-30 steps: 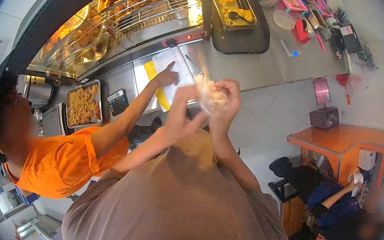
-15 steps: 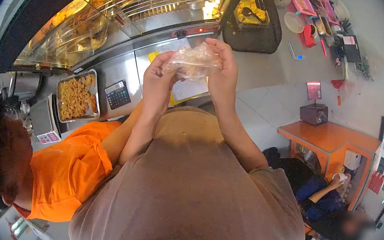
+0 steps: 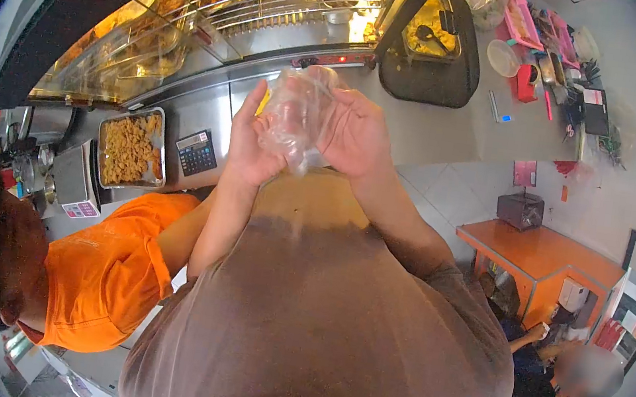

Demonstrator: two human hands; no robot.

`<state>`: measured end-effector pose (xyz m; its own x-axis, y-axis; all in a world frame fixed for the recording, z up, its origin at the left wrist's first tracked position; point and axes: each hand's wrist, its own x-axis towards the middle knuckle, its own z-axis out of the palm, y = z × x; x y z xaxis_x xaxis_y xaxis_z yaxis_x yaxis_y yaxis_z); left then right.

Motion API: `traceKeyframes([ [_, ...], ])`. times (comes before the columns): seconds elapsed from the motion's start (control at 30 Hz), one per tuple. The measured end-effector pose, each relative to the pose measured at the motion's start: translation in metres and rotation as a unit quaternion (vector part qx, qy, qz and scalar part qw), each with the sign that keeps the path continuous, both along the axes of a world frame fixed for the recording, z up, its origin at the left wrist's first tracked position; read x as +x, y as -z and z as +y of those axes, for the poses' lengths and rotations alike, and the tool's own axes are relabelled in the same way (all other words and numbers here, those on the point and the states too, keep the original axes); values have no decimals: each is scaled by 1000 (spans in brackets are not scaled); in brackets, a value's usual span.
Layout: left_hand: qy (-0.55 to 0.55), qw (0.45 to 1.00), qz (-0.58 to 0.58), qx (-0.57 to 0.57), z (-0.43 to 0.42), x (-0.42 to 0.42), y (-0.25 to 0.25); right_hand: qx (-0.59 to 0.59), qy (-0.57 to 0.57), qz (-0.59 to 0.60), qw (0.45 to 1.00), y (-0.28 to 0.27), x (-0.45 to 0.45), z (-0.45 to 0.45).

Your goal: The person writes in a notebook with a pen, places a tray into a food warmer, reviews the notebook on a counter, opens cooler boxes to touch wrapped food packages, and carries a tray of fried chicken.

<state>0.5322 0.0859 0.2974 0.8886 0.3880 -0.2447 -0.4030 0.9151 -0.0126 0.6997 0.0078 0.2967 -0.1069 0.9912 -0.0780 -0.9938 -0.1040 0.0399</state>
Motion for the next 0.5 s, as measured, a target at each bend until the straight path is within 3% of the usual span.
traceKeyframes([
  [0.1,11,993,-115,-8,8,15,19,71,-4,5,997,-18,5,-4],
  [0.2,41,993,-77,-77,15,31,24,111,-40,53,992,-12,14,-12],
  [0.3,13,997,54,48,15,44,10,89,-138,117,980,-11,22,-20],
  [0.37,29,983,129,124,18,49,-2,94,-121,143,978,8,17,-28],
  [0.43,57,960,207,180,19,54,-15,47,-104,3,993,18,19,-35],
  [0.47,72,945,250,200,17,59,-22,-3,-94,-151,984,17,22,-38],
  [0.5,89,927,292,218,16,61,-25,-3,-96,-200,975,13,24,-39],
])
